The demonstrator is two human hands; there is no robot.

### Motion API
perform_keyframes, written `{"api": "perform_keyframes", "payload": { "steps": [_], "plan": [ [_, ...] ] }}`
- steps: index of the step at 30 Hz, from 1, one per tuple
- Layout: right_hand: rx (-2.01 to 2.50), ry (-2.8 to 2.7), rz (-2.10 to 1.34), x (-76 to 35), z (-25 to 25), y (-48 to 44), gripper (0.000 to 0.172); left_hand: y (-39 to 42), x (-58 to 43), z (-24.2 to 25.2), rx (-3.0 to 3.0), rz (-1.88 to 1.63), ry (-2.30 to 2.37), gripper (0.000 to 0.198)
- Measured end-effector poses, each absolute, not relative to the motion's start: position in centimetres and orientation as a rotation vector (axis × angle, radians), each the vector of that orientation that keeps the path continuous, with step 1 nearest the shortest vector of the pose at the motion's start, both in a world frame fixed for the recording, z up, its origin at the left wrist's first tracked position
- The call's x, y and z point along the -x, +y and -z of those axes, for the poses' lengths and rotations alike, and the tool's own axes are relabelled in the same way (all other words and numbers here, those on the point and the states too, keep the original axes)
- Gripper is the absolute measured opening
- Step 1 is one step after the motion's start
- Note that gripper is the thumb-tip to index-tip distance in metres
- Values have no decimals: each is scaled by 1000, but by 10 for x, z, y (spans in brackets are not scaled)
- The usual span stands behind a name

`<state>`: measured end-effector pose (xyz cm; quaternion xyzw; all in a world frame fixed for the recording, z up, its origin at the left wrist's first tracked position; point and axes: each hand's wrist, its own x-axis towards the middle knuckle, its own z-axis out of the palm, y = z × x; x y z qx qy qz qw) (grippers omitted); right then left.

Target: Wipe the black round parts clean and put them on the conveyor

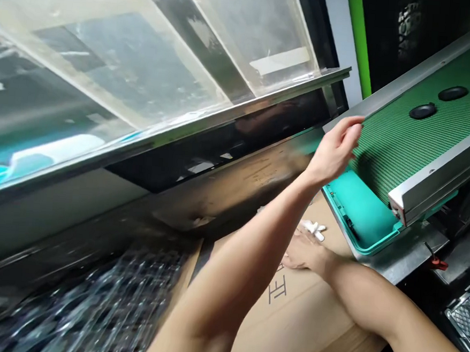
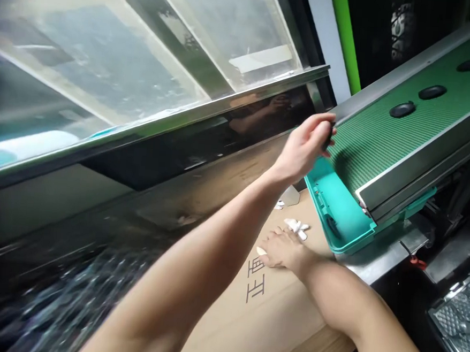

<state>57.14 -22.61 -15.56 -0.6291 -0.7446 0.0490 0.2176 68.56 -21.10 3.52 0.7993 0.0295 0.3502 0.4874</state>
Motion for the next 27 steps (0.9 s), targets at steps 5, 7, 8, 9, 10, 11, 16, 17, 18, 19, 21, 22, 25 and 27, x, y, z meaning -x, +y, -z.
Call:
{"api": "perform_keyframes", "payload": {
  "steps": [5,7,8,9,10,11,16,17,18,19,21,22,25,27],
  "plan": [
    [1787,-1969,-175,-578,151,-227,31,-176,-488,38,-1237,-886,522,47],
    [1804,-1820,-164,-583,149,-226,36,-167,-436,82,-964,-945,676,44],
    [1793,-1727,-137,-584,149,-225,40,-166,-421,102,-859,-936,725,43],
    [1749,-1655,-100,-584,149,-224,43,-166,-413,119,-777,-930,734,44],
    [1687,-1609,-56,-583,150,-222,44,-167,-411,132,-721,-924,718,45],
    [1626,-1591,-20,-579,151,-221,45,-168,-413,142,-689,-886,670,46],
    [1511,-1703,104,-537,159,-233,42,-164,-431,148,-542,-793,523,49],
    [1517,-1749,132,-529,159,-235,42,-162,-431,146,-510,-770,507,50],
    [1531,-1792,161,-523,158,-236,41,-159,-428,145,-482,-745,489,51],
    [1555,-1826,188,-518,157,-234,41,-156,-426,144,-457,-729,468,52],
    [1633,-1850,223,-514,151,-225,39,-149,-421,143,-407,-754,442,51],
    [1678,-1840,230,-513,148,-219,38,-145,-419,142,-382,-787,442,49],
    [1753,-1809,270,-510,145,-208,36,-138,-414,139,-325,-811,446,49],
    [1745,-1851,325,-507,148,-209,37,-136,-413,138,-311,-732,422,52]
  ]
}}
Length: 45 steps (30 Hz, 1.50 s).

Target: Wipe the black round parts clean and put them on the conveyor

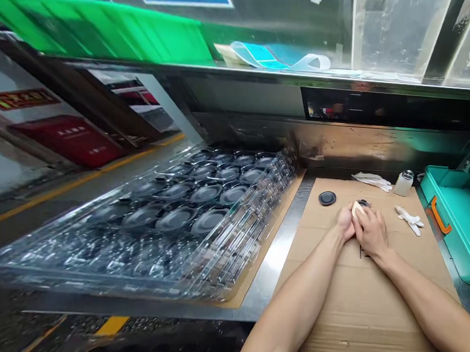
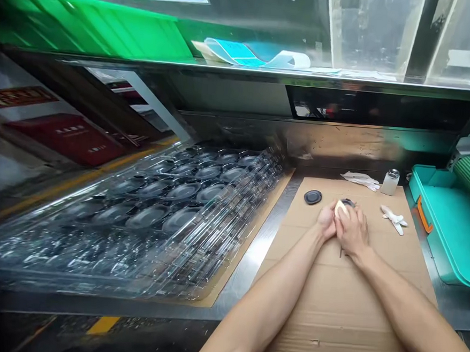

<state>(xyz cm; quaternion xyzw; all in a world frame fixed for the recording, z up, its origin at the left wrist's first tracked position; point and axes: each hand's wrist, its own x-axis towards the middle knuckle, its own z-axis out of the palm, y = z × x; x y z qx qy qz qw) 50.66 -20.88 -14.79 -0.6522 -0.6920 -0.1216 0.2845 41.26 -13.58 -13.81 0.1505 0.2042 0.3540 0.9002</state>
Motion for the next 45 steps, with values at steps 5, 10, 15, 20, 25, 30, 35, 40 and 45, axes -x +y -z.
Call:
{"api": "perform_keyframes", "payload": {
  "steps": [5,10,15,20,25,30,35,40,45],
  "plan": [
    [1825,-1885,476,-510,150,-217,38,-135,-414,140,-304,-796,409,47],
    [1886,-1893,439,-516,147,-221,36,-130,-409,139,-264,-868,467,41],
    [1788,-1870,326,-522,145,-223,35,-130,-405,136,-272,-894,446,37],
    [1706,-1828,245,-527,143,-222,36,-138,-409,138,-296,-760,386,31],
    [1698,-1775,227,-529,141,-222,39,-138,-403,140,-347,-693,347,26],
    [1711,-1805,181,-531,140,-222,38,-139,-400,140,-404,-713,336,40],
    [1774,-1802,162,-530,135,-224,37,-138,-405,142,-331,-783,457,32],
    [1742,-1889,119,-528,132,-226,33,-140,-406,137,-367,-790,467,37],
    [1629,-2005,48,-528,130,-225,30,-145,-408,137,-450,-819,519,35]
  ]
}}
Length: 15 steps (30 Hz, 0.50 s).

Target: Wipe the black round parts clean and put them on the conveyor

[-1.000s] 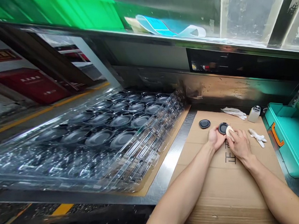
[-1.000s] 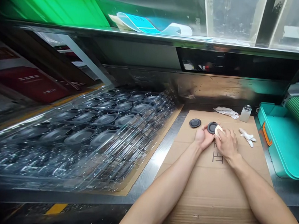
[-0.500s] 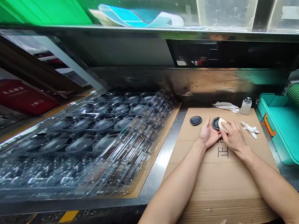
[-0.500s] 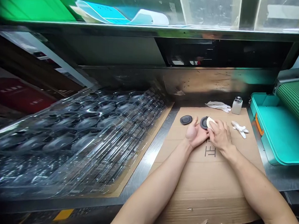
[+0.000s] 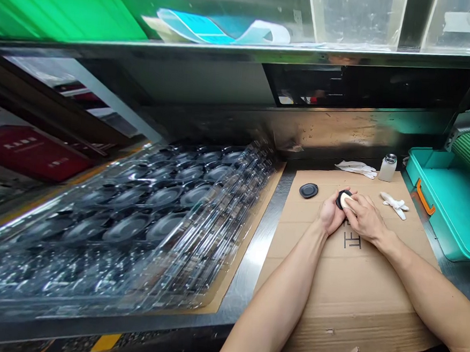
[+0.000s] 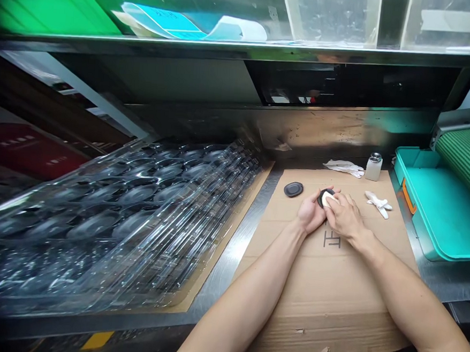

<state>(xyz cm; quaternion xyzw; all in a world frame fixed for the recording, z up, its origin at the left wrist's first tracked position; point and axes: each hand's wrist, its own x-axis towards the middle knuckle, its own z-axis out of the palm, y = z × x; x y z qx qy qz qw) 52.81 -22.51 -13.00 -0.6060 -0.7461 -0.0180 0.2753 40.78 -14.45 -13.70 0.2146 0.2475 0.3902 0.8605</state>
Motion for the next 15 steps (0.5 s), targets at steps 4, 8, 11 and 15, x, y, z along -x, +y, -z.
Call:
{"api": "perform_keyframes", "payload": {
  "steps": [4,8,11,15],
  "plan": [
    [1387,-2206,-76,-531,124,-225,29,-142,-408,139,-468,-832,550,35],
    [1406,-2240,-86,-538,122,-225,27,-139,-409,140,-400,-862,552,35],
    [1590,-2115,35,-543,124,-225,25,-140,-411,141,-441,-883,536,37],
    [1559,-2176,32,-543,127,-225,27,-143,-412,142,-471,-869,554,38]
  ]
}}
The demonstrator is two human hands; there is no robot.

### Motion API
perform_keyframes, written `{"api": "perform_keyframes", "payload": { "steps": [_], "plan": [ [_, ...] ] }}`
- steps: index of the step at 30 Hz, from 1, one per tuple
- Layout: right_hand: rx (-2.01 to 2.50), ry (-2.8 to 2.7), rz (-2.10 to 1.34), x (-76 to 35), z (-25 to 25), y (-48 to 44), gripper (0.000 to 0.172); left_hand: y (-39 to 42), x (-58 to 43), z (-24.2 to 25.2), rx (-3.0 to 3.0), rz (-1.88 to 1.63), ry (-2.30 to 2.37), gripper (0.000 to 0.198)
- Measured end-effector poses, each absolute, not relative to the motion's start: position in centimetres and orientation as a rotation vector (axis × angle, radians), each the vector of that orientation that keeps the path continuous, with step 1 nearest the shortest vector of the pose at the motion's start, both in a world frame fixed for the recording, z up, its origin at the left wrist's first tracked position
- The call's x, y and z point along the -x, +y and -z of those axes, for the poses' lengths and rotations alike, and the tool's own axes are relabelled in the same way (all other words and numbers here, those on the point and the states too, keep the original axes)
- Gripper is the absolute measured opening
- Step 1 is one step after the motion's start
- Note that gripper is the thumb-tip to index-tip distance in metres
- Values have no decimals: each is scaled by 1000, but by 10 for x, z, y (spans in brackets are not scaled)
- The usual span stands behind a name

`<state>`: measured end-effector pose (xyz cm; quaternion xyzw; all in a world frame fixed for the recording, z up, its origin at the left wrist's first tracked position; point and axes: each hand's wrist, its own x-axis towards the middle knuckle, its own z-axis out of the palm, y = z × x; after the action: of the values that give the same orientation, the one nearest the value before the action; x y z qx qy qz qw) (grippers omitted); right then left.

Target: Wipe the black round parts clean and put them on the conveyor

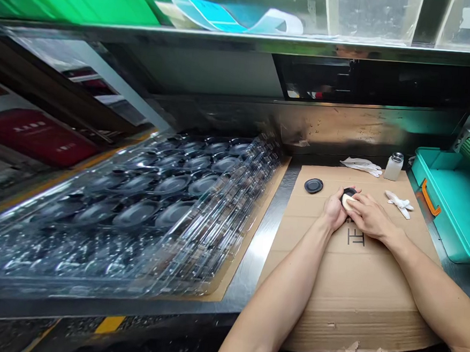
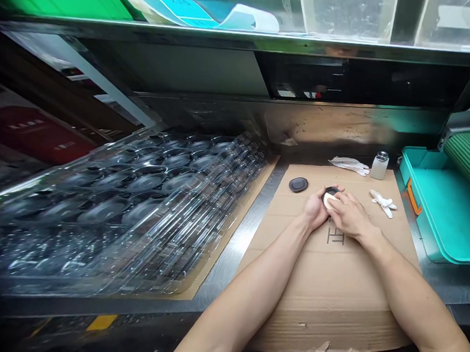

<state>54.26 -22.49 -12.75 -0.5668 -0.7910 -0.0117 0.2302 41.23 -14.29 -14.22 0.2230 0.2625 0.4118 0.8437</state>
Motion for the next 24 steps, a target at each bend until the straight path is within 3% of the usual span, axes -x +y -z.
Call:
{"api": "perform_keyframes", "payload": {
  "steps": [4,9,15,21,24],
  "plan": [
    [1623,-2047,49,-550,134,-220,31,-142,-413,143,-444,-885,542,39],
    [1573,-1927,-63,-559,141,-213,57,-140,-413,144,-415,-933,559,44],
    [1660,-1921,-159,-551,133,-218,39,-142,-412,142,-419,-913,576,40],
    [1687,-1868,-40,-548,131,-219,42,-150,-417,141,-500,-890,521,36],
    [1787,-1885,-83,-549,126,-221,33,-150,-417,141,-484,-928,516,27]
  ]
}}
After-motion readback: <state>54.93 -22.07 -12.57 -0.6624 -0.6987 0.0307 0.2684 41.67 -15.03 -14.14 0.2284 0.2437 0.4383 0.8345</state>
